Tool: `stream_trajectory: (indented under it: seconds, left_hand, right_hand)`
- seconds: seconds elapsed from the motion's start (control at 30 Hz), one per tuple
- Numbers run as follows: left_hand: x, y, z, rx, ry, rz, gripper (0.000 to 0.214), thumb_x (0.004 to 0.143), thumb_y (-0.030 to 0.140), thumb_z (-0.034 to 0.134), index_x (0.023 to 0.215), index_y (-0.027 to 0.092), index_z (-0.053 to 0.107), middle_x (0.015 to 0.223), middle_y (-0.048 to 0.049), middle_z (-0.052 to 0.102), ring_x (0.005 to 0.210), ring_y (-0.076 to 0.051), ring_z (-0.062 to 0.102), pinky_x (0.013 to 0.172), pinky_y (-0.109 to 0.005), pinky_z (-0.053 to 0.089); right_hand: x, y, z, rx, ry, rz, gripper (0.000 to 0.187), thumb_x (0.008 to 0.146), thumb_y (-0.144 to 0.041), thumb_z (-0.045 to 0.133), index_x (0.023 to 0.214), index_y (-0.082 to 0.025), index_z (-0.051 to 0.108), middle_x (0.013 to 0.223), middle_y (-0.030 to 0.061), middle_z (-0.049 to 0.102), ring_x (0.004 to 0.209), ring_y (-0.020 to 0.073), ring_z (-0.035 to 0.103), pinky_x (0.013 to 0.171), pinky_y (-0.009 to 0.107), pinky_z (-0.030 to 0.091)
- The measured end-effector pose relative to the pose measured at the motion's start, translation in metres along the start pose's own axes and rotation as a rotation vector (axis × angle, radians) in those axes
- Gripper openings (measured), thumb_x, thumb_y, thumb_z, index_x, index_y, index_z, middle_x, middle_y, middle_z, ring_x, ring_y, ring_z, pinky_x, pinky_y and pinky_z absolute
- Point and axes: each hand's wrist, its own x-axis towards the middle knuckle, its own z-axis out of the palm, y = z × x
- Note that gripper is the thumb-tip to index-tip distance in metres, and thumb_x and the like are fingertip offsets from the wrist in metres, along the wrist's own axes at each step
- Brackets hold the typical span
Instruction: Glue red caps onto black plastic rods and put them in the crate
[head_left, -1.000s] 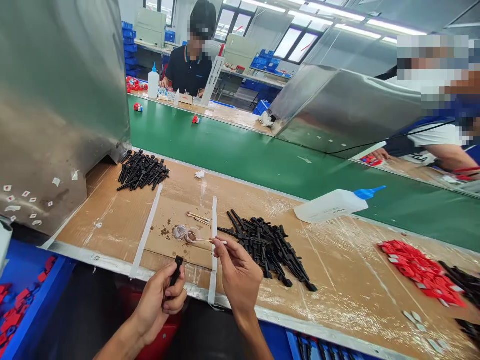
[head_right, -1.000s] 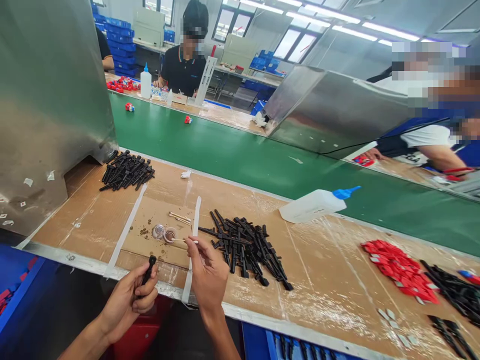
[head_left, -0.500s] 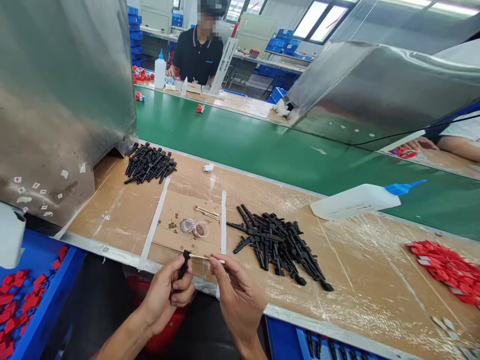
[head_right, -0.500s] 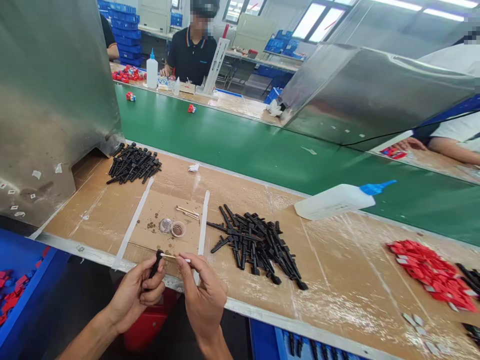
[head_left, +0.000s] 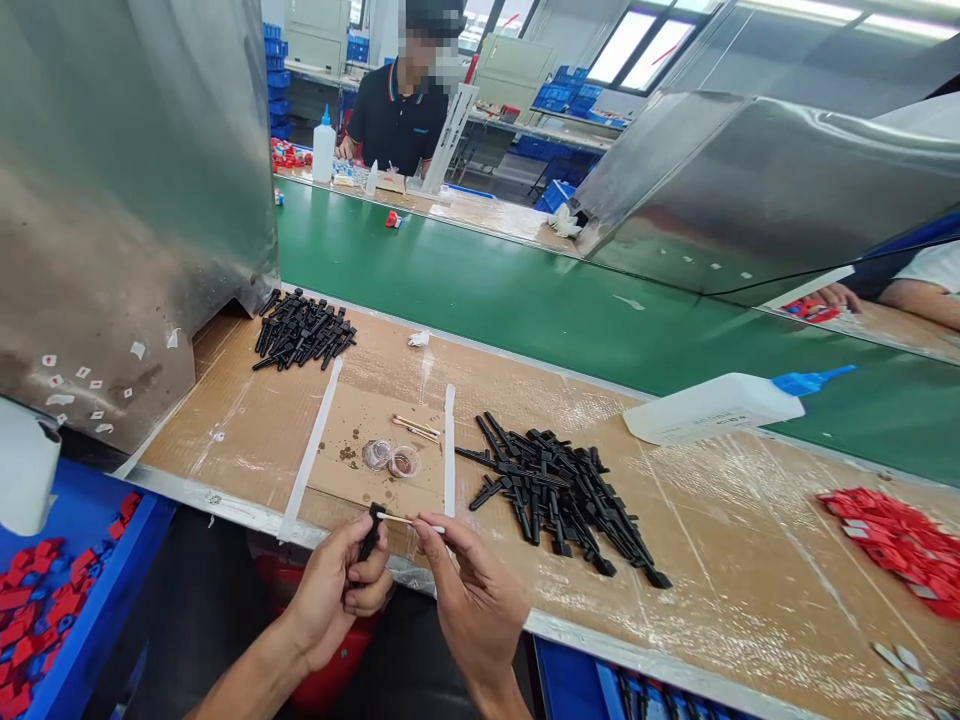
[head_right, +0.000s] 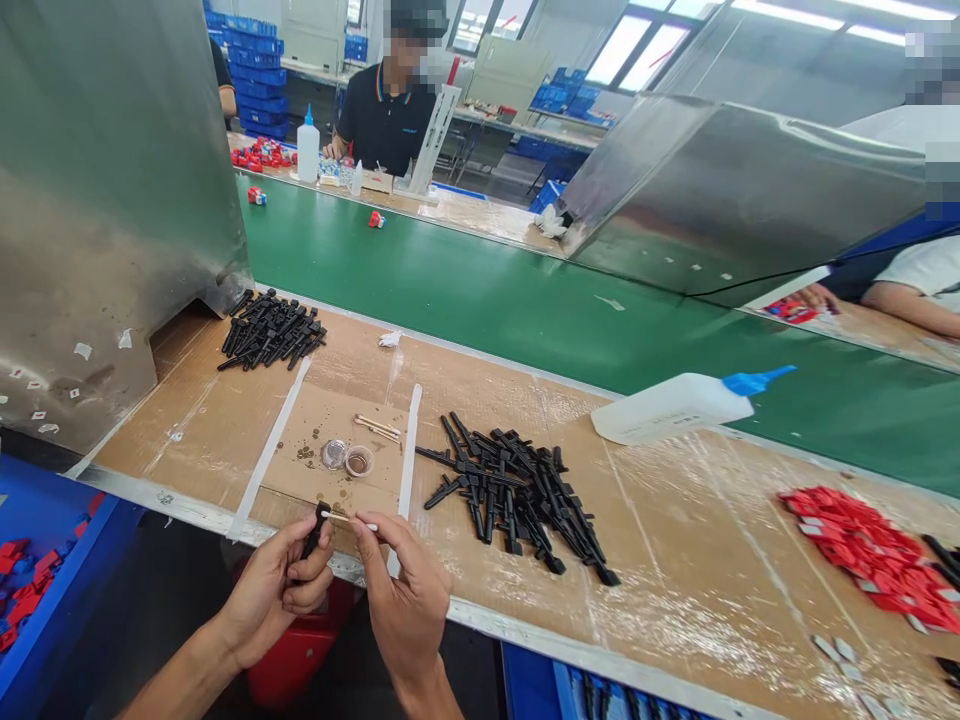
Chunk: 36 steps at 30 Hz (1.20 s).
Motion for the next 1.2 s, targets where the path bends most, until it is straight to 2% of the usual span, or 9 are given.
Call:
stream_trajectory:
  seconds: [0.57,1.2]
  left_hand:
    - [-0.003,0.001,0.004,0.055,0.040,0.005,0.028,0.093,0.043,0.048,0.087,0.015,0.050,0.054,0.0113,0.020,0.041,-0.004,0.010,0.043,-0.021,0.007]
    - [-0.001,-0.001,0.004,0.062,0.050,0.018,0.031,0.089,0.048,0.055,0.086,0.017,0.050,0.053,0.0114,0.021,0.039,-0.003,0.010,0.042,-0.020,0.006]
  right_hand:
    - [0.007,-0.017,-0.003,-0.162,-0.029,-0.223,0.025,0.087,-0.008,0.064,0.106,-0.025,0.066,0.089,0.0005,0.074,0.079,0.0154,0.071,0.074,0.027,0.056]
    - [0.006,-0.017,-0.002,-0.118,-0.012,-0.236,0.029,0.085,-0.005,0.065,0.106,-0.025,0.068,0.088,0.0009,0.076,0.077,0.0160,0.072,0.073,0.027,0.057]
